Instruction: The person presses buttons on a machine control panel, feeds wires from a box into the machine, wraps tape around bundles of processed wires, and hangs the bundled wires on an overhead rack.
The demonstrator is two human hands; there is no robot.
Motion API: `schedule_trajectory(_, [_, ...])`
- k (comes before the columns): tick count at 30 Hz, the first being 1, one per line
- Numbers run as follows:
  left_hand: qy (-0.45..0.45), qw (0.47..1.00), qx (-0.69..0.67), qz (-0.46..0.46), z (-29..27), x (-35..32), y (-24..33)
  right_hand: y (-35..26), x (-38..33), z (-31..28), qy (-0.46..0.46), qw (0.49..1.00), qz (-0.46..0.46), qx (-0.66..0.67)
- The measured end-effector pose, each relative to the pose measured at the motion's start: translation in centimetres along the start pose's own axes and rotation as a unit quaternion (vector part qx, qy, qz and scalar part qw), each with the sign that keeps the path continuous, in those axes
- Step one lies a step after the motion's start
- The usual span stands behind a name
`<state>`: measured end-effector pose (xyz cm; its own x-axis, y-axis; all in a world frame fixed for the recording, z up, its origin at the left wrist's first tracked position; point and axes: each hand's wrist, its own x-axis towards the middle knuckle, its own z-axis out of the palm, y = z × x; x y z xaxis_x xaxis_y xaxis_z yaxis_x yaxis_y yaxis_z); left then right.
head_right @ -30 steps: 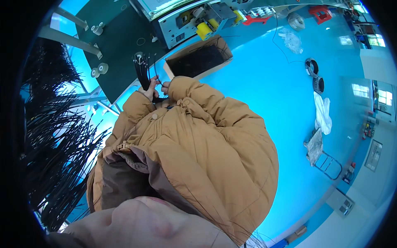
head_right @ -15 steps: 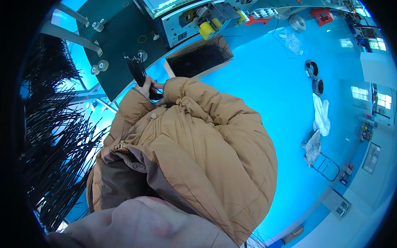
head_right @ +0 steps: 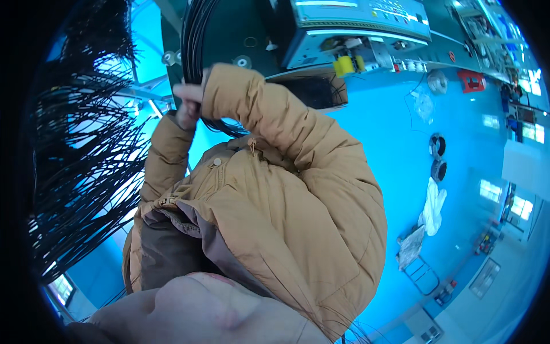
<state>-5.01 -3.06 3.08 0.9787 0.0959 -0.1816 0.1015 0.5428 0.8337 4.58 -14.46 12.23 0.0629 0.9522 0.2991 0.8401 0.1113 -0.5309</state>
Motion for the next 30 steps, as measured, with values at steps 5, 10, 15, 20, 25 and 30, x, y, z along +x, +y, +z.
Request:
schedule_trajectory(5, [-0.21, 0.966, 0.125, 0.08, -2.2, -1.0, -1.5, 0.5, 5.5, -2.1, 0.05, 0.976, 0.028, 0.21])
schedule_trajectory(10, [0.048, 0.954, 0.293, 0.031, -2.3, -0.8, 0.9, 7.4, 8.6, 0.4, 0.145, 0.612, 0.255, 0.735])
schedule_trajectory(15, [0.111, 0.966, 0.228, -0.042, -3.7, -1.0, -0.1, 12.4, 8.9, 1.0, 0.088, 0.472, 0.109, 0.87])
schedule_trajectory(20, [0.143, 0.981, 0.098, -0.091, -3.1, 0.4, -1.9, 21.3, 4.0, 6.0, 0.127, 0.867, 0.307, 0.371])
schedule_trajectory(25, [0.288, 0.944, -0.001, -0.16, -3.2, 0.8, -2.2, 15.0, -0.7, 5.0, -0.055, 0.942, 0.311, -0.116])
schedule_trajectory(30, [0.225, 0.963, -0.04, -0.141, -3.0, 0.9, -2.2, 16.6, -2.2, 7.7, -0.084, 0.946, 0.311, 0.027])
